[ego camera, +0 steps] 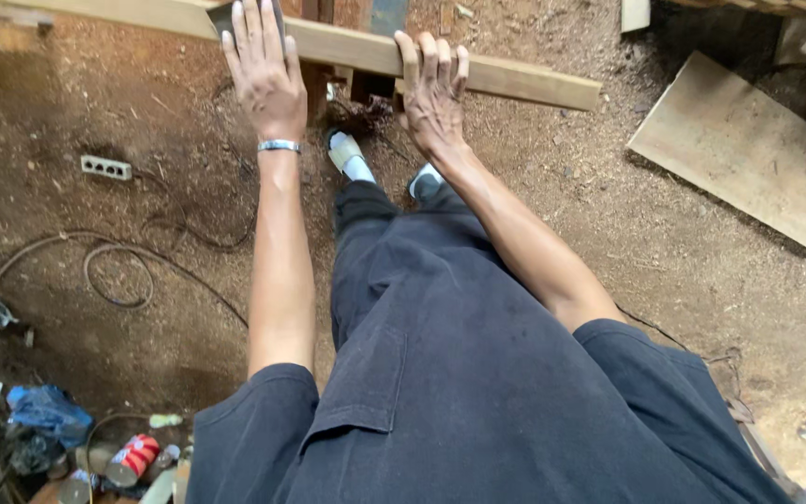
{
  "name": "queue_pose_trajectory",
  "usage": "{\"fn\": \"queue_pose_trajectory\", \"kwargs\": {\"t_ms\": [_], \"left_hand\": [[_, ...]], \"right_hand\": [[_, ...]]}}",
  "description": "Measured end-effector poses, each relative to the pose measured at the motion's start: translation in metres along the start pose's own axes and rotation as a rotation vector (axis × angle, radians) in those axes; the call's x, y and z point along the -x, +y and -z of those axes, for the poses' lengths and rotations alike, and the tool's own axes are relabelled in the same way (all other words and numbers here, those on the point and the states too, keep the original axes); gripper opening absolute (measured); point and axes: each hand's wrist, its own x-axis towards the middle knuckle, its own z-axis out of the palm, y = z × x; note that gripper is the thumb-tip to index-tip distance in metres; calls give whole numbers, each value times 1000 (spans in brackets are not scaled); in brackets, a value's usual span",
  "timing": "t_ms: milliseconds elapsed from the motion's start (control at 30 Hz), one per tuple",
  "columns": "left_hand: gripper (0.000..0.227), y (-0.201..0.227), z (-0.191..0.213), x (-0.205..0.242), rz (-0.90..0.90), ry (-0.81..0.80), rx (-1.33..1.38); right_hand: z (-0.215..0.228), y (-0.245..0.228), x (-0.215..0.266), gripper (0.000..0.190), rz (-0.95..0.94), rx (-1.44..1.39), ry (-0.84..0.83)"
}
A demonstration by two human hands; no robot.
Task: The person sands the surface of a wooden structure using a piece of sandpaper held by hand.
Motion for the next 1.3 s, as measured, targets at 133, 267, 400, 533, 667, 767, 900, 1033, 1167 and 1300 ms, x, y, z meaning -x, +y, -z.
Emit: {"fn": "queue_pose_trajectory", "kwargs": {"t_ms": [133, 267, 400, 533, 667, 767, 900, 1033, 1167, 1300], "left_hand": [[46, 34, -11, 14, -107, 61, 54], [49, 42, 0, 37, -439, -1, -14], [49, 7, 9, 22, -366, -28, -43], [48, -8, 11, 7, -90, -134, 93], [49, 18, 1, 26, -387, -36, 129], [48, 13, -6, 28, -654, 23, 23], [43, -36, -11, 2, -404, -63, 172], [46, -51, -16, -9, -162, 45, 215], [50, 22, -12, 12, -492, 183, 196], [57, 23, 9, 21, -549, -154, 521]], "right_hand": [[4, -2, -5, 108, 10, 39, 48], [4, -9, -7, 94, -51, -88, 77], [-13, -12, -10, 76, -116, -20, 139], [-25, -10, -14, 71, -128, 22, 145], [-26, -8, -8, 69, -107, 25, 109], [-27, -7, -10, 68, -79, 83, 141], [-19, -5, -9, 66, -91, 123, 17], [-15, -6, -10, 62, -77, 209, 39], [-10, 1, -4, 53, -2, 522, 1], [-12, 10, -9, 54, -8, 348, 70]]}}
